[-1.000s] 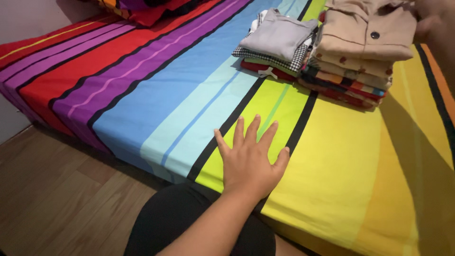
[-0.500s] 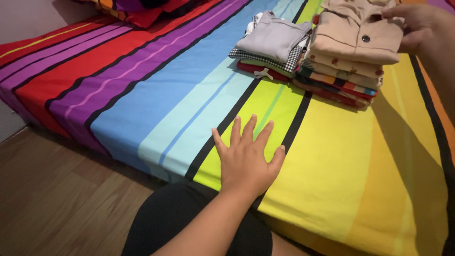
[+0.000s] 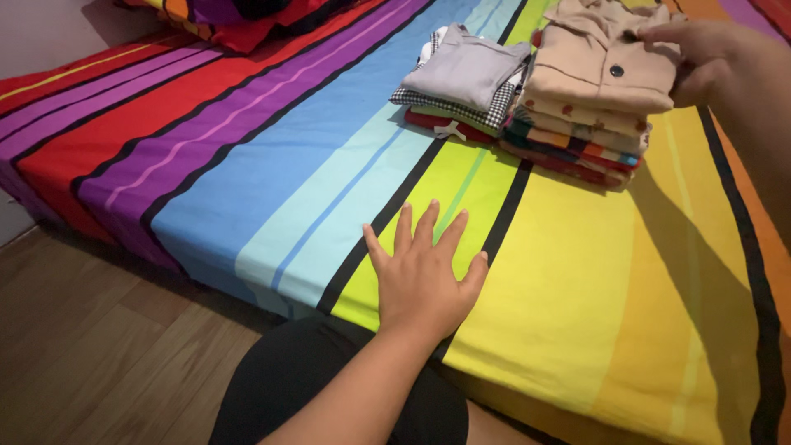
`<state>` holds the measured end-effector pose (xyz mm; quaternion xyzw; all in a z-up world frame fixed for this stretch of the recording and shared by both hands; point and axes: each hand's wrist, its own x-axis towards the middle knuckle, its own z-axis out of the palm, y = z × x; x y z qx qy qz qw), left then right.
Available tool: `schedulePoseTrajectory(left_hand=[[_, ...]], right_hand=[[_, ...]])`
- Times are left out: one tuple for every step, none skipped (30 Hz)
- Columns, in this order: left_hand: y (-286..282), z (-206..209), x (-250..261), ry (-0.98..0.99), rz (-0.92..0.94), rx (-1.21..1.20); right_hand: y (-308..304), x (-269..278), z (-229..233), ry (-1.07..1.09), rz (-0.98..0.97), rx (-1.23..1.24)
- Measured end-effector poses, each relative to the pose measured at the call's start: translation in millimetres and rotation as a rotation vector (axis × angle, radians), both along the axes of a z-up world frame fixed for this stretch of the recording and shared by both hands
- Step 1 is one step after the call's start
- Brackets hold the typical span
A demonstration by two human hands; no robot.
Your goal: The person folds a tan shirt, a denim vest, and a gray top by hand on a bed.
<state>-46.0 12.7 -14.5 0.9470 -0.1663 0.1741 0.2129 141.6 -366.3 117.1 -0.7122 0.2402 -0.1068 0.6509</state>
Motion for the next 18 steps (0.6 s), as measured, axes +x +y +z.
schedulePoseTrajectory(left_hand=[[0, 0, -1, 0.0, 0.002, -0.003], [0, 0, -1, -0.006, -0.003, -0.011], [1, 0, -2, -0.012, -0.006, -0.019], [1, 0, -3, -0.014, -0.002, -0.021], [1, 0, -4, -0.03, -0.005, -0.033], [2, 0, -4, -0.046, -0.008, -0.045], [2, 0, -4, -0.044, -0.006, -0.044], [1, 0, -5, -0.045, -0.008, -0.049], [1, 1, -4, -0.046, -0.012, -0.053], [2, 1, -3, -0.046, -0.013, -0.052], [2, 1, -2, -0.049, -0.015, -0.048], [2, 0, -2, -0.052, -0.016, -0.044], [2, 0, -3, -0.049, -0.019, -0.044], [2, -1, -4, -0.035, -0.018, -0.046], [2, 1, -3, -0.027, -0.016, -0.047], [2, 2, -1, -0.03, -0.017, -0.045], [2, 2, -1, -0.021, -0.012, -0.038], [1, 1, -1, -0.012, -0.006, -0.031]], right_hand=[[3, 3, 0, -0.015, 0.003, -0.025], [3, 3, 2, -0.023, -0.006, -0.055], [4, 6, 4, -0.034, -0.012, -0.095], [7, 7, 6, -0.04, -0.021, -0.137], [10, 8, 8, -0.048, -0.03, -0.183], [13, 10, 10, -0.054, -0.044, -0.232], [14, 10, 10, -0.06, -0.062, -0.283], [17, 10, 10, -0.065, -0.081, -0.341], [19, 9, 10, -0.071, -0.102, -0.396], [21, 8, 11, -0.078, -0.124, -0.458], [23, 6, 10, -0.085, -0.146, -0.518], [25, 4, 10, -0.095, -0.168, -0.574], [28, 3, 11, -0.108, -0.191, -0.629], [32, 3, 12, -0.122, -0.193, -0.672], [37, 4, 16, -0.136, -0.207, -0.721], [44, 5, 19, -0.139, -0.209, -0.719], [49, 4, 22, -0.052, 0.021, -1.126], [55, 3, 24, 0.051, 0.275, -1.515]])
